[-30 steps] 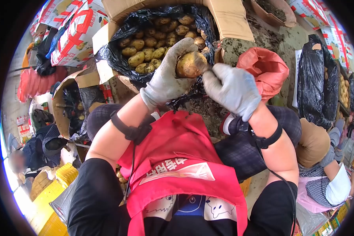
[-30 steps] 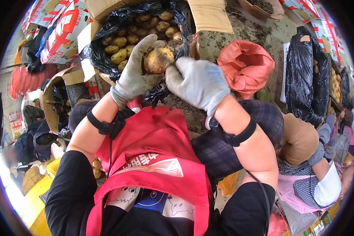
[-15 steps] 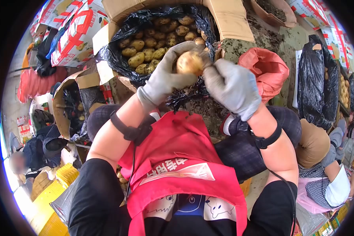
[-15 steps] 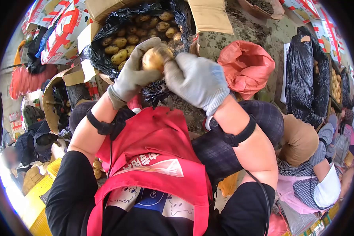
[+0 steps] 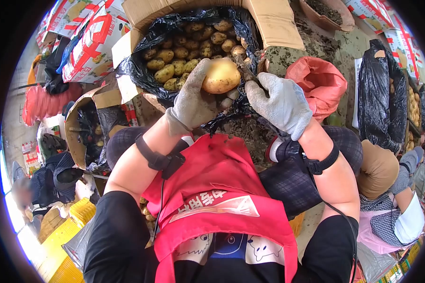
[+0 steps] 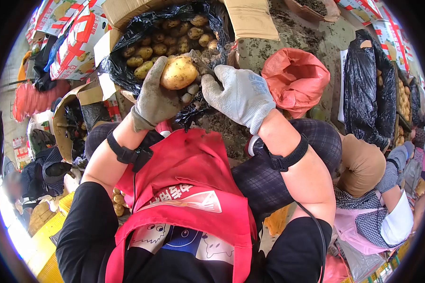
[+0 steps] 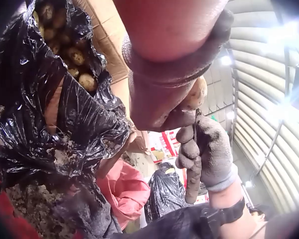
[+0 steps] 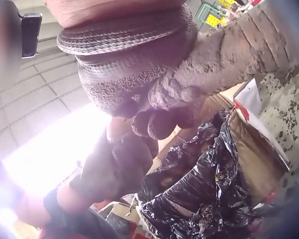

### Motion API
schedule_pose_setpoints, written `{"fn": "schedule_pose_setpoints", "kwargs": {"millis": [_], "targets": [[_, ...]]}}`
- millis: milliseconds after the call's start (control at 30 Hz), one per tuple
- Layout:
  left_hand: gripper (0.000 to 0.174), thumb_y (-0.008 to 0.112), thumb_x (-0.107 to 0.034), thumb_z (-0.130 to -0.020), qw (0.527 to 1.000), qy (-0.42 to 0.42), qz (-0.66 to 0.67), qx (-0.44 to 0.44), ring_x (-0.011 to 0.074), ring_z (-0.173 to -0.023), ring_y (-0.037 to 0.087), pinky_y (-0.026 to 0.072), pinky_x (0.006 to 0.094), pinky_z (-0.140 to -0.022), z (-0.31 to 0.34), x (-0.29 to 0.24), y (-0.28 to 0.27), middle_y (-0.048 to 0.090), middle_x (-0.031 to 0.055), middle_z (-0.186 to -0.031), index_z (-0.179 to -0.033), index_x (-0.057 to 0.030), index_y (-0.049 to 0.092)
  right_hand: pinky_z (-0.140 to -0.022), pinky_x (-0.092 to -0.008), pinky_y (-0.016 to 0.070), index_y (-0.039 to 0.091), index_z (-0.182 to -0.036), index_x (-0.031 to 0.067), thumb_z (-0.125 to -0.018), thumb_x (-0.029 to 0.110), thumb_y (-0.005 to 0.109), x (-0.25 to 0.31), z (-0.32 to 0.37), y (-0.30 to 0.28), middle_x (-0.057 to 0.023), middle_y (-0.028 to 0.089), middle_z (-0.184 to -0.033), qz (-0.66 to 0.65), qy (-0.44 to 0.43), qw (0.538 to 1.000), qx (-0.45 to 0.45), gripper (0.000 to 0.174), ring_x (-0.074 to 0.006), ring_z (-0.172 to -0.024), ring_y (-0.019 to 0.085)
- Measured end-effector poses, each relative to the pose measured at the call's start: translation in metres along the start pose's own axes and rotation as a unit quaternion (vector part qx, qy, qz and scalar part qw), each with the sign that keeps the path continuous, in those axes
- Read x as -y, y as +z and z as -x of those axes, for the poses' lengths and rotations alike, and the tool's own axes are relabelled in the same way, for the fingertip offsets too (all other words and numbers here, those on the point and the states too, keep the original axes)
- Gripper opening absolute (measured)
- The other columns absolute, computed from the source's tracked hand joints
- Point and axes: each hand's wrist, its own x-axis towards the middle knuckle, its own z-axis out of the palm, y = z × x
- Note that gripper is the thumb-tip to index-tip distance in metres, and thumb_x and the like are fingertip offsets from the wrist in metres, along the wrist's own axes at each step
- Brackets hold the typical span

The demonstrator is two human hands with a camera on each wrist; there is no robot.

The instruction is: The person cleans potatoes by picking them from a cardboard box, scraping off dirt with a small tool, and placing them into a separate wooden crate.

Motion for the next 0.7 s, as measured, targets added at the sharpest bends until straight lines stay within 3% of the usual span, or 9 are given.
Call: {"fn": "schedule_pose_setpoints", "kwargs": {"millis": [100, 167, 300, 400, 467, 533, 600, 633, 700], "targets": [[0.058, 0.053, -0.062, -0.104, 1.0, 0.001, 0.0, -0.013, 0.0214, -0.085, 0.064, 0.0496, 0.0328, -0.069, -0.005, 0.003, -0.002, 0.069, 0.0075, -0.107, -0.133, -0.0129, 0.063, -0.064, -0.0537, 0.0527, 0.069, -0.083, 0.0074, -0.098, 0.04, 0.065, 0.01, 0.003, -0.004, -0.0229, 0.068, -0.077, -0.002, -0.009, 1.0, 0.019, 0.036, -0.0457, -0.076, 0.068], [0.059, 0.054, -0.063, -0.104, 1.0, -0.013, -0.007, 0.0, 0.0208, -0.085, 0.064, 0.0498, 0.0327, -0.069, -0.005, 0.002, -0.002, 0.069, 0.0072, -0.107, -0.133, -0.012, 0.062, -0.064, -0.0532, 0.0529, 0.068, -0.082, 0.0071, -0.098, 0.038, 0.065, 0.012, 0.003, -0.001, -0.0224, 0.068, -0.074, -0.067, 0.003, 0.998, 0.003, 0.035, -0.0458, -0.074, 0.068], [0.063, 0.056, -0.065, -0.102, 0.995, -0.076, -0.062, 0.015, 0.0198, -0.088, 0.065, 0.0516, 0.0313, -0.071, 0.0, 0.008, -0.002, 0.069, 0.007, -0.108, -0.133, -0.0106, 0.062, -0.063, -0.0518, 0.0534, 0.069, -0.084, 0.0071, -0.098, 0.038, 0.065, -0.003, -0.006, -0.008, -0.0226, 0.069, -0.079, -0.013, -0.002, 1.0, 0.006, 0.034, -0.045, -0.076, 0.069], [0.069, 0.053, -0.07, -0.1, 0.989, -0.105, -0.1, 0.014, 0.0199, -0.089, 0.067, 0.0533, 0.0304, -0.072, -0.002, 0.012, -0.01, 0.07, 0.0073, -0.105, -0.133, -0.0104, 0.061, -0.064, -0.0503, 0.0535, 0.069, -0.084, 0.0067, -0.099, 0.039, 0.064, -0.002, -0.005, -0.009, -0.0228, 0.07, -0.08, -0.065, 0.019, 0.998, 0.011, 0.036, -0.0447, -0.077, 0.069], [0.072, 0.046, -0.074, -0.1, 0.992, -0.113, -0.031, 0.056, 0.0238, -0.089, 0.066, 0.0529, 0.0323, -0.077, -0.006, 0.008, -0.012, 0.07, 0.0082, -0.103, -0.134, -0.0128, 0.062, -0.065, -0.0499, 0.0535, 0.069, -0.084, 0.0063, -0.099, 0.039, 0.064, 0.001, -0.005, -0.011, -0.0229, 0.07, -0.08, -0.067, 0.034, 0.997, 0.003, 0.036, -0.0446, -0.078, 0.069], [0.077, 0.042, -0.076, -0.099, 0.993, -0.116, -0.011, 0.02, 0.0255, -0.084, 0.064, 0.052, 0.0317, -0.072, -0.003, 0.001, -0.002, 0.069, 0.0085, -0.097, -0.133, -0.0105, 0.063, -0.066, -0.0495, 0.0536, 0.069, -0.085, 0.006, -0.1, 0.039, 0.063, 0.003, -0.008, -0.013, -0.023, 0.07, -0.079, -0.069, 0.044, 0.997, -0.007, 0.037, -0.0445, -0.079, 0.07], [0.081, 0.04, -0.077, -0.099, 0.987, -0.126, 0.037, 0.092, 0.0251, -0.079, 0.061, 0.0495, 0.0305, -0.064, 0.003, -0.005, 0.003, 0.067, 0.0075, -0.092, -0.133, -0.0073, 0.063, -0.068, -0.0497, 0.0535, 0.069, -0.085, 0.0051, -0.1, 0.039, 0.062, 0.0, -0.008, -0.013, -0.0231, 0.07, -0.08, -0.072, 0.076, 0.994, -0.01, 0.038, -0.0446, -0.081, 0.07], [0.086, 0.04, -0.079, -0.097, 0.988, -0.119, 0.04, 0.084, 0.0241, -0.076, 0.061, 0.0456, 0.0292, -0.058, 0.005, -0.004, 0.005, 0.065, 0.0066, -0.09, -0.133, -0.0038, 0.062, -0.07, -0.0517, 0.0533, 0.069, -0.085, 0.0046, -0.1, 0.04, 0.061, 0.001, -0.008, -0.015, -0.0246, 0.07, -0.082, -0.071, 0.063, 0.995, -0.015, 0.04, -0.0461, -0.083, 0.07], [0.086, 0.041, -0.079, -0.097, 0.989, -0.112, 0.052, 0.08, 0.0253, -0.078, 0.063, 0.0486, 0.0306, -0.063, 0.017, -0.014, 0.012, 0.067, 0.0081, -0.092, -0.131, -0.0035, 0.064, -0.071, -0.0523, 0.0532, 0.069, -0.086, 0.0043, -0.1, 0.041, 0.061, 0.001, -0.008, -0.014, -0.0252, 0.07, -0.082, -0.043, 0.052, 0.997, -0.028, 0.04, -0.0467, -0.084, 0.07]]}}
